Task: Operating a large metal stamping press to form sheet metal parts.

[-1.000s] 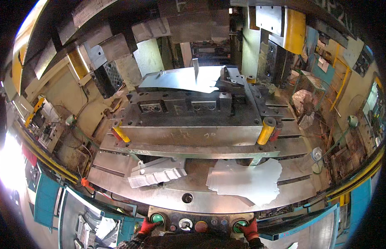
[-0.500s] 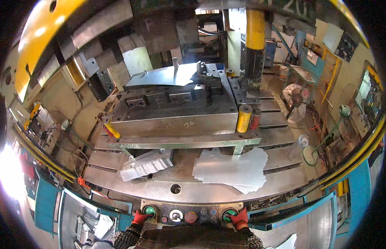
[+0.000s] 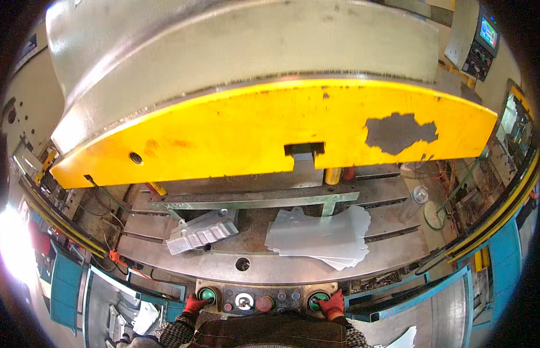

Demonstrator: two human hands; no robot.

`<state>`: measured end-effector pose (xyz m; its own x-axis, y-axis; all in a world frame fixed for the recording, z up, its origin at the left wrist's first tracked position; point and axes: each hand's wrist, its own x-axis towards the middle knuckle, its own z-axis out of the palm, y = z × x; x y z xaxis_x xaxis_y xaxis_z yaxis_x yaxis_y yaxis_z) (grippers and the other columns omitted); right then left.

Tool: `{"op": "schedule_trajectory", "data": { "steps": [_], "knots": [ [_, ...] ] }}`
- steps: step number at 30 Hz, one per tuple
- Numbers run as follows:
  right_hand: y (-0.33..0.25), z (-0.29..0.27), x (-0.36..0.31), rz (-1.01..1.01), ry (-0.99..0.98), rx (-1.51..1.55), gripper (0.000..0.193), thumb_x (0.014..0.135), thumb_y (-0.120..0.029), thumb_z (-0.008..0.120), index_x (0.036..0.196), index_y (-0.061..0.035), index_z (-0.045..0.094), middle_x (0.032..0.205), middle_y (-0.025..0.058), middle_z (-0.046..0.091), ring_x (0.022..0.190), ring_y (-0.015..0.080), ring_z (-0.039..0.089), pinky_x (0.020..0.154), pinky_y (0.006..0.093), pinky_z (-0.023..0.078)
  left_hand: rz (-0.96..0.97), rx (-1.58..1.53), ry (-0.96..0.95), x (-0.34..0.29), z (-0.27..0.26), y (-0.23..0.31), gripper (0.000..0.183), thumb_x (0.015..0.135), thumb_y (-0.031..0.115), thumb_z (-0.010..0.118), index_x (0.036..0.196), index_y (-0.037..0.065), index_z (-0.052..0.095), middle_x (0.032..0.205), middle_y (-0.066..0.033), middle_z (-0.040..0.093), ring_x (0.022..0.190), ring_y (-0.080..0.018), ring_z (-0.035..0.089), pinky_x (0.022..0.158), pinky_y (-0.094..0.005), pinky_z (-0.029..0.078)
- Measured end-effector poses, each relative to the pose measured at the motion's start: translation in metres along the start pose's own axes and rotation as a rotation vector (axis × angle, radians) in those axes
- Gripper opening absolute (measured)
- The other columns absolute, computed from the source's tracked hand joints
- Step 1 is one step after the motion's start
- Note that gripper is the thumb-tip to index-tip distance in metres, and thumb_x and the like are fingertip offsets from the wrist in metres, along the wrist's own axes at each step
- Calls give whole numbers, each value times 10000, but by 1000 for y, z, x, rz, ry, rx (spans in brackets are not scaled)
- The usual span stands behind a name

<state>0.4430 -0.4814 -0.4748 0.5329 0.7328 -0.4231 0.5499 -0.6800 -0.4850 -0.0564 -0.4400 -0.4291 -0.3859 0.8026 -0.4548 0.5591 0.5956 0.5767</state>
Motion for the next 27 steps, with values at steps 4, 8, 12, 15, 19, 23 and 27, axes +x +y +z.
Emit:
{"op": "schedule_trajectory", "data": {
  "steps": [4,8,12,15,19,23,27],
  "knots": [
    [0,4,0,-40,26,16,1230,379,-505,777,1273,50,139,1206,258,347,1106,359,376,898,385,353,55,-14,-32,6,1,-10,736,500,250,797,999,-76,366,998,-186,510,907,-240,517,726,-328,441],
    [-4,-4,-8,-62,7,82,1227,391,-494,779,1273,62,131,1219,267,329,1124,359,357,912,377,339,106,26,-39,10,-1,-19,727,538,312,773,988,-96,373,974,-208,524,881,-252,530,727,-330,440],
    [-6,-5,-8,-73,-26,141,1220,392,-461,791,1267,75,130,1231,269,315,1145,347,338,934,364,323,358,267,-316,35,-32,-17,584,627,423,682,927,-39,487,871,-178,577,846,-261,557,753,-343,431],
    [-2,1,-1,-115,-44,177,1220,387,-444,799,1266,73,130,1245,264,305,1160,339,327,942,357,317,864,1091,-416,44,-87,78,397,778,412,522,826,25,598,796,-153,593,773,-310,546,681,-359,431],
    [41,7,18,-223,-74,225,1092,488,-364,786,1268,53,145,1238,218,347,1158,295,346,942,342,319,1188,317,-297,-9,-160,326,285,728,237,609,908,16,604,793,-91,619,680,-116,557,645,-277,446],
    [3,-34,8,-197,-270,791,787,651,-102,686,1255,30,198,1167,148,439,1099,201,400,931,315,325,1567,52,416,-2,-208,465,461,692,165,634,1105,24,486,1091,-145,519,989,-222,509,832,-312,401],
    [-66,-94,-9,-81,532,924,818,618,-92,690,1268,39,211,1258,166,345,1162,247,332,971,341,266,1649,512,781,40,-202,547,525,694,196,614,1168,57,436,1151,-165,470,1089,-300,431,908,-347,349]
  ]
}}
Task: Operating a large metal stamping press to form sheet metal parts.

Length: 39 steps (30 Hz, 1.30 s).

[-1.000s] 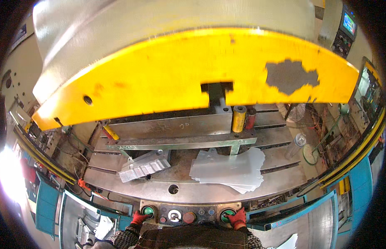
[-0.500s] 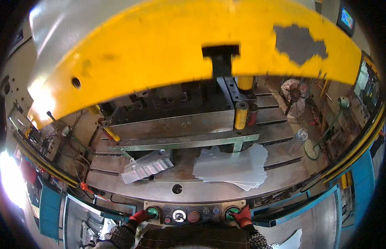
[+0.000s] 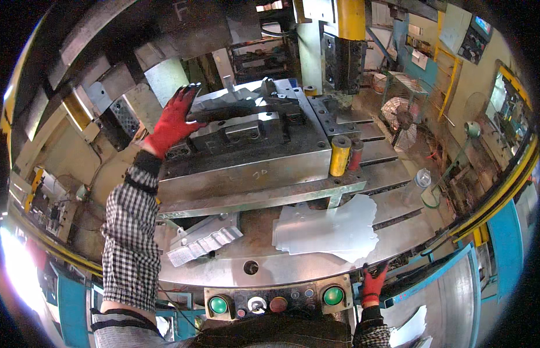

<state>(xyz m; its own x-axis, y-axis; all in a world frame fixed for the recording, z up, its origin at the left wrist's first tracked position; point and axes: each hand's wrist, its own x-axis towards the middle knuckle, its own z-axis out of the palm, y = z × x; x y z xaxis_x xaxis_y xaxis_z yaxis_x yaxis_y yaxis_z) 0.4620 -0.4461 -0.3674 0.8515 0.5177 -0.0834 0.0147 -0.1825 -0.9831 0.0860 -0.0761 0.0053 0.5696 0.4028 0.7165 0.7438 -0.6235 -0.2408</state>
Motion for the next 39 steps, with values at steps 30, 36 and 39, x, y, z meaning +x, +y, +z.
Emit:
{"op": "schedule_trajectory", "data": {
  "steps": [30,36,39],
  "knots": [
    [-136,48,22,-1305,-868,-1414,693,620,-264,625,1230,-94,341,1182,158,413,1058,339,418,883,431,349,-993,-632,-786,-287,-90,38,348,661,64,544,1005,25,569,771,-90,618,647,-110,561,536,-230,435],
    [-258,62,8,-1405,-742,-1175,476,680,-169,556,1138,-120,436,1005,85,520,849,226,540,619,342,457,-633,-446,-688,-291,-8,52,371,696,176,566,1029,17,542,913,-200,579,881,-299,560,773,-345,425],
    [-330,75,-14,-1459,-587,-1053,455,695,-157,548,1135,-133,436,1068,93,497,876,235,536,636,338,459,-551,-611,-894,-280,-1,57,461,704,211,586,1110,19,480,949,-178,579,728,-237,591,671,-310,463]
  ]
}}
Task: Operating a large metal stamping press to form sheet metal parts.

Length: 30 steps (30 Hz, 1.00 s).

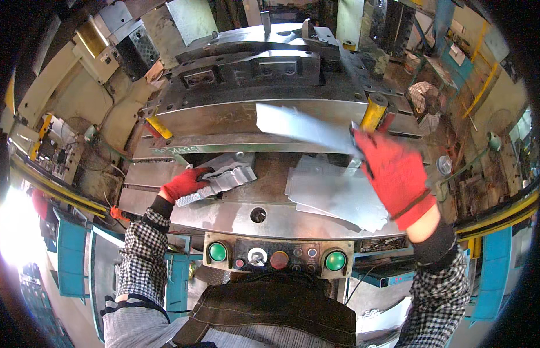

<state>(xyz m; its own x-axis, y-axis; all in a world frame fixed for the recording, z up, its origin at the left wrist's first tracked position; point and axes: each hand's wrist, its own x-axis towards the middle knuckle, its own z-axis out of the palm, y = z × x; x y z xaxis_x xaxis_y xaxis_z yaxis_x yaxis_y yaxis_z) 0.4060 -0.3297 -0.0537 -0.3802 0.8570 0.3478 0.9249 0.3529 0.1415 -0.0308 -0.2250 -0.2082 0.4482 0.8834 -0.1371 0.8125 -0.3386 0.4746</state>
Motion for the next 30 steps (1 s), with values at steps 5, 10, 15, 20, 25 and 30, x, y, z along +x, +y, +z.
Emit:
{"op": "schedule_trajectory", "data": {
  "steps": [5,10,15,20,25,30],
  "knots": [
    [-28,-29,113,-188,534,-181,155,747,-93,449,888,-92,514,759,109,568,727,260,581,584,351,475,28,106,-148,3,-7,6,530,690,381,586,1060,10,509,980,-204,551,915,-322,532,786,-366,415],
    [-49,-3,234,-214,589,-321,71,723,-75,473,770,-44,516,667,122,569,629,241,599,492,327,486,176,46,697,2,-103,73,269,642,168,654,882,62,596,764,-147,589,729,-272,580,637,-314,456],
    [-58,39,323,-121,335,-415,141,751,-115,453,868,-74,520,755,101,589,669,218,601,542,345,469,410,650,967,78,-206,107,695,593,149,668,1213,56,367,1255,-149,354,1169,-308,316,950,-396,287],
    [-70,69,348,-103,274,-339,221,798,-157,394,871,-77,586,794,96,612,717,240,601,579,355,463,462,745,792,176,-246,50,557,610,133,629,1132,43,456,1168,-166,448,1101,-297,408,924,-367,324],
    [-64,72,324,-132,202,-179,236,780,-142,389,917,-69,567,852,127,588,780,262,580,592,389,464,508,496,609,201,-234,44,331,642,44,527,971,14,546,1032,-132,541,963,-272,511,836,-315,403],
    [-41,53,277,-176,216,-20,436,683,-284,620,1043,-91,468,1026,95,534,950,243,521,795,353,414,472,535,569,204,-233,40,349,625,16,517,973,21,546,1012,-140,548,951,-285,515,831,-325,405]
  ]
}}
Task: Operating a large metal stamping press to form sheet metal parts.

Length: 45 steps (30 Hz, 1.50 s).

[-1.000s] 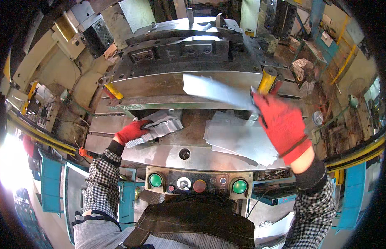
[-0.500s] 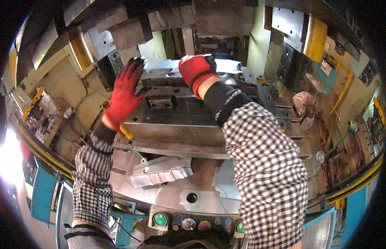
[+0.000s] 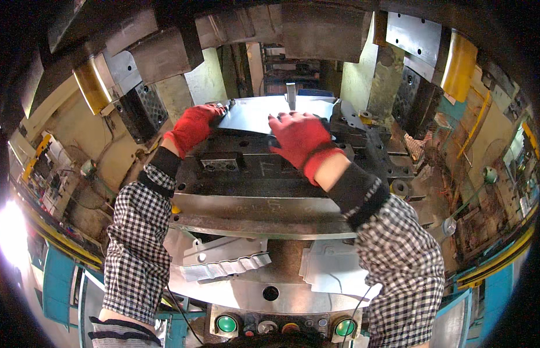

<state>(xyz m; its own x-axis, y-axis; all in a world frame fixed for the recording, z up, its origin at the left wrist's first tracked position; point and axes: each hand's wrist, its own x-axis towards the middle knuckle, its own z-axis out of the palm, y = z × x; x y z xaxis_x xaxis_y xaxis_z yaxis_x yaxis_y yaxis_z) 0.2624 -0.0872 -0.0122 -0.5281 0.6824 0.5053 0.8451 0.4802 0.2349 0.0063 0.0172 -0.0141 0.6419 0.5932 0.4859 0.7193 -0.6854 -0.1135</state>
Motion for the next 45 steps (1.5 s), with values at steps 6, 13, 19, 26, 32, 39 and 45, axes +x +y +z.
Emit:
{"op": "schedule_trajectory", "data": {
  "steps": [6,13,19,26,32,39,45],
  "knots": [
    [14,-1,-28,-69,36,-79,547,682,-246,623,1166,-112,408,1092,84,505,997,233,486,855,355,376,0,116,-99,-2,-7,6,381,639,66,543,1019,34,531,1043,-145,540,980,-274,503,845,-333,394],
    [10,-17,-43,50,115,-90,568,686,-265,621,1177,-96,392,1111,104,484,1037,256,459,892,360,356,-59,80,197,-60,-46,78,582,681,154,567,1215,51,361,1206,-176,408,1101,-322,399,927,-399,311],
    [-54,-82,-194,119,-276,671,403,688,-355,593,995,-99,546,992,138,561,891,275,551,746,365,446,-732,-146,494,-301,-31,140,773,639,87,675,1261,-54,238,1288,-208,294,1200,-288,282,995,-350,200],
    [-74,60,-524,889,-1249,600,876,599,-612,601,1117,70,414,1089,274,476,1046,341,463,875,395,371,-1530,-1184,20,-583,132,293,550,629,173,723,1050,-5,417,857,-60,530,778,-151,490,668,-271,418],
    [-140,117,-576,1284,-695,683,1178,437,-413,788,1270,57,101,1242,264,305,1145,364,338,941,377,316,-1546,-1089,66,-516,138,331,647,548,230,779,1013,-41,421,923,-101,550,800,-202,536,673,-311,448],
    [-147,140,-581,1272,-632,569,1226,374,-410,800,1286,34,113,1258,245,296,1149,356,336,925,378,336,-1532,-755,-193,-579,177,312,785,487,283,791,1056,-86,395,1012,-185,530,929,-259,514,786,-330,422],
    [-143,144,-587,1289,-683,448,1216,359,-460,791,1268,43,160,1216,255,331,1103,365,390,875,401,381,-1601,-803,-71,-590,208,309,835,451,307,810,1046,-114,402,1027,-198,515,944,-256,503,784,-323,422]
  ]
}}
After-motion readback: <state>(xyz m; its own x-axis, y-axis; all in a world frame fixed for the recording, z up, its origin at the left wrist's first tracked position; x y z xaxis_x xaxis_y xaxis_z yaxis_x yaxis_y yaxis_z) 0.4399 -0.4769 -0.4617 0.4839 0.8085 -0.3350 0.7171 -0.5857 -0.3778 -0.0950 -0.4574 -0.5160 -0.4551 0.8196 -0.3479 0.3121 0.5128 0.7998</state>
